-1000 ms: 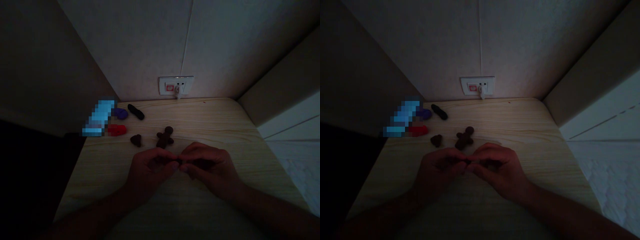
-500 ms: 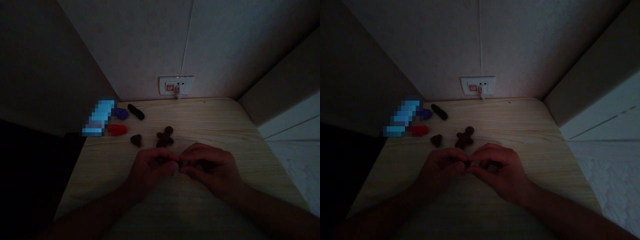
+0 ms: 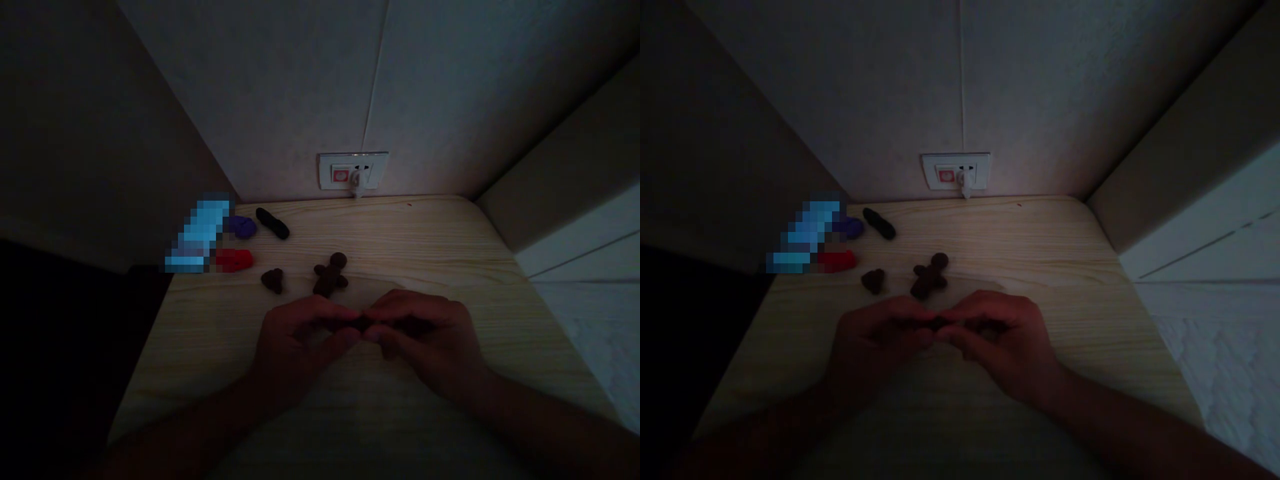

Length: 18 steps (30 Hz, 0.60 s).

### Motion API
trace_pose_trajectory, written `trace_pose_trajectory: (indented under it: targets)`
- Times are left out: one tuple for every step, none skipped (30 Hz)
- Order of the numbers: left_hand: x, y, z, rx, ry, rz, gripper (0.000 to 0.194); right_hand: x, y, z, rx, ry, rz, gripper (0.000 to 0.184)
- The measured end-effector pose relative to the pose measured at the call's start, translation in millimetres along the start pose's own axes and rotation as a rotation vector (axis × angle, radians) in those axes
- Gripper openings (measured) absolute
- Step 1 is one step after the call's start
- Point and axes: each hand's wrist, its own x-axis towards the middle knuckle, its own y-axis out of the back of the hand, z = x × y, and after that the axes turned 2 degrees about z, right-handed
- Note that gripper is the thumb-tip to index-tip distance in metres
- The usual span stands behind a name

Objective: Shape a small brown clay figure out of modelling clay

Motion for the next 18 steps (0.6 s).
trace_pose_trajectory:
  targets:
    - [-0.4,0.2,-0.1,0.024,-0.016,0.002,0.019,0.2,-0.7,-0.1,0.034,-0.022,0.002,0.012]
    - [-0.7,0.5,-0.4,0.049,-0.031,0.005,0.019,0.4,-1.2,-0.1,0.06,-0.033,0.003,0.012]
    - [-0.8,0.8,-0.9,0.075,-0.047,0.006,0.018,0.6,-1.6,-0.1,0.075,-0.042,0.004,0.011]
    - [-0.9,1.2,-1.5,0.1,-0.066,0.008,0.017,0.8,-1.8,-0.2,0.084,-0.045,0.004,0.011]
    - [-0.8,1.5,-2.0,0.123,-0.088,0.01,0.017,0.9,-1.8,-0.3,0.088,-0.048,-0.001,0.011]
    - [-0.7,1.9,-2.4,0.145,-0.111,0.008,0.016,1.0,-1.7,-0.6,0.09,-0.052,-0.007,0.012]
    - [-0.5,2.2,-2.6,0.166,-0.132,0.009,0.016,1.1,-1.6,-0.9,0.088,-0.062,-0.01,0.012]
    - [-0.3,2.4,-2.4,0.185,-0.146,0.013,0.016,1.2,-1.6,-1.3,0.085,-0.075,-0.009,0.013]
    - [-0.1,2.6,-2.1,0.199,-0.153,0.02,0.016,1.4,-1.6,-1.7,0.08,-0.09,-0.005,0.014]
    - [0.0,2.6,-1.7,0.207,-0.156,0.028,0.017,1.6,-1.8,-2.1,0.076,-0.107,0.003,0.014]
    - [0.1,2.6,-1.2,0.209,-0.157,0.033,0.018,1.9,-2.0,-2.5,0.073,-0.125,0.01,0.013]
    - [0.1,2.5,-0.8,0.206,-0.159,0.036,0.02,2.3,-2.2,-2.8,0.075,-0.136,0.016,0.013]
    - [0.1,2.4,-0.6,0.197,-0.158,0.035,0.021,2.7,-2.4,-3.0,0.08,-0.139,0.017,0.012]
    - [0.1,2.2,-0.6,0.182,-0.151,0.032,0.022,3.1,-2.6,-3.1,0.086,-0.136,0.017,0.011]
    - [0.1,2.0,-0.8,0.163,-0.131,0.031,0.022,3.4,-2.7,-3.0,0.09,-0.133,0.016,0.011]
    - [0.2,1.8,-1.0,0.143,-0.1,0.038,0.021,3.7,-2.8,-2.9,0.092,-0.128,0.015,0.01]
    - [0.4,1.6,-1.2,0.127,-0.066,0.056,0.019,3.9,-2.8,-2.7,0.094,-0.124,0.016,0.01]
    - [0.6,1.5,-1.3,0.117,-0.037,0.081,0.017,4.0,-2.8,-2.5,0.096,-0.12,0.018,0.011]
